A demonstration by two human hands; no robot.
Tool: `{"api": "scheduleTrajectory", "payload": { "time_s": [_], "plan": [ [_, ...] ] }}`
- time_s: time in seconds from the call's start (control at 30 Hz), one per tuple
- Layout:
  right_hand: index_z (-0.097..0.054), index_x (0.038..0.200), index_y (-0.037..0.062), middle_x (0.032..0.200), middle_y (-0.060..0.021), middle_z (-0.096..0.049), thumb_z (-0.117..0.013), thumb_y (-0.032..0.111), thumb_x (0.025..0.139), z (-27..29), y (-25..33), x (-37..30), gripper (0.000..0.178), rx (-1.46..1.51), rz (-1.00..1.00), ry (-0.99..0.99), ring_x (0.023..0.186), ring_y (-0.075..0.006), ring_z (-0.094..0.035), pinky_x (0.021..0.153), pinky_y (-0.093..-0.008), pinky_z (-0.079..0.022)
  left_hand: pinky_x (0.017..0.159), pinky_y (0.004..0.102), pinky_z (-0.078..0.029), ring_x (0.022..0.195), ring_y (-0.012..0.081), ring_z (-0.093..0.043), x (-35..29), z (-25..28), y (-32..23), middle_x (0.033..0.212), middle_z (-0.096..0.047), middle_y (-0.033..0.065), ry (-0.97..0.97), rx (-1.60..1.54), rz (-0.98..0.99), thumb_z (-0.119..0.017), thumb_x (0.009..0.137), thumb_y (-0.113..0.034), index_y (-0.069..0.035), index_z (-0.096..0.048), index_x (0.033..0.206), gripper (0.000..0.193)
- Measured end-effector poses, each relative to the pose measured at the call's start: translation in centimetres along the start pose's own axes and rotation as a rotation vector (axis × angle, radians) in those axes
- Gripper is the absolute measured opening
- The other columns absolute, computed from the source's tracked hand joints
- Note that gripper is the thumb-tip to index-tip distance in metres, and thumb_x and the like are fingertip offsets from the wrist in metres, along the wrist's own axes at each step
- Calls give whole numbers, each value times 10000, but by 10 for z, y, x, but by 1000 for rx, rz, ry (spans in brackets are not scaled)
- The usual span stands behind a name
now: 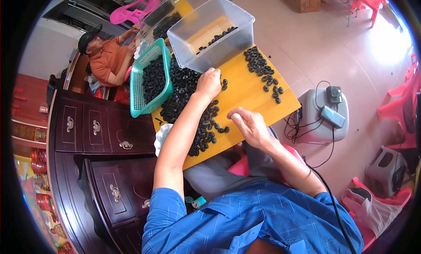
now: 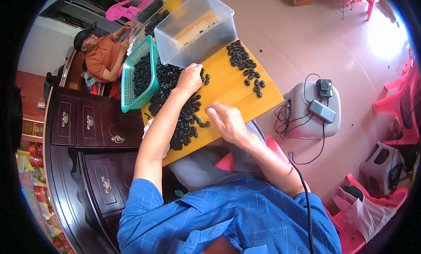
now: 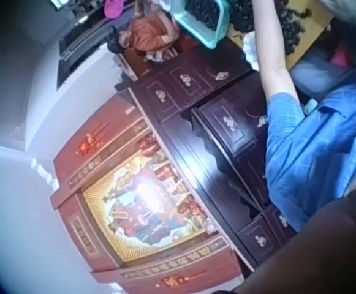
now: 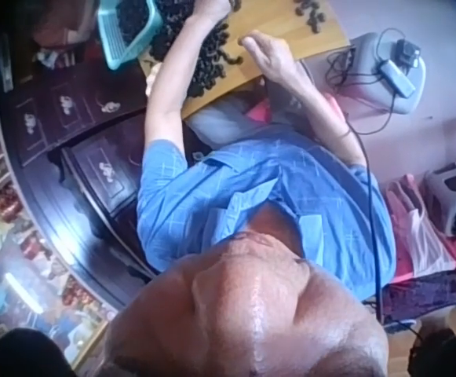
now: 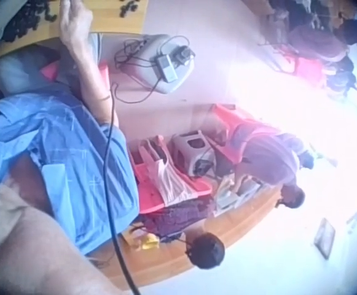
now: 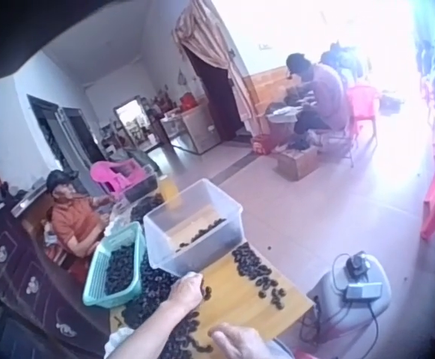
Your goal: The person picks up black plastic pieces and small blue beads by hand, fitting the beads into the pieces one at a time. They then place the assembled components into a clear plastic bin, repeating the process throughout the video.
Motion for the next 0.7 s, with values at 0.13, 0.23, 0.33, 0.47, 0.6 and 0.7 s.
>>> {"api": "scheduleTrajectory", "payload": {
  "time_s": [0.13, 0.23, 0.33, 0.47, 0.6, 0.7],
  "plan": [
    [-675, 1077, 24, 941, -186, -710, -518, 266, 1070, -1, 0, 0, 289, -39, -4, 22, 903, -342, -707, 811, -394, -543, 858, 500, -554, 961, 425, -677, -1, -10, -11, 1003, -675, 225, -39, 23, -75, -524, 886, -30, 8, -648, 947, 143],
    [-678, 1078, 28, 932, -186, -710, -524, 269, 1066, -2, 0, 1, 286, -52, 0, 29, 897, -349, -709, 808, -400, -545, 930, 464, -539, 1044, 397, -668, -10, -11, -23, 1090, -697, 209, 22, -14, -71, -524, 885, -11, -2, -684, 1127, 291],
    [-681, 1072, 30, 921, -187, -709, -528, 270, 1064, -2, -2, 1, 284, -63, -1, 27, 891, -355, -708, 801, -405, -546, 895, 470, -551, 1010, 400, -679, -31, -6, -40, 1077, -696, 213, 23, -83, -90, -524, 878, 2, -2, -689, 1122, 295],
    [-685, 1065, 34, 923, -188, -710, -533, 268, 1062, -2, -1, 1, 279, -81, -3, 25, 889, -362, -707, 795, -407, -545, 817, 409, -567, 905, 356, -702, -59, 2, -38, 974, -709, 187, -91, -308, -136, -514, 889, 14, -12, -705, 1106, 290],
    [-694, 1073, 34, 934, -167, -728, -596, 225, 1019, -2, -5, 2, 222, -120, 12, -35, 901, -312, -725, 808, -384, -548, 781, 416, -568, 874, 353, -711, -91, 30, -14, 931, -719, 182, -263, -516, -45, -555, 884, 16, -15, -703, 1033, 212],
    [-697, 1049, 26, 942, -214, -719, -636, 208, 964, -2, -10, 3, 210, -144, -2, -57, 889, -363, -723, 774, -405, -563, 794, 395, -582, 874, 342, -724, -124, 54, 20, 949, -736, 178, -369, -457, 41, -600, 885, -5, -32, -728, 1026, 192]
  ]
}}
Point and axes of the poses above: each hand's wrist, its own x-axis towards the middle knuckle, its own z-axis out of the back of the hand, y = z × x, the point moved 2 cm from there along x, towards the middle knuckle
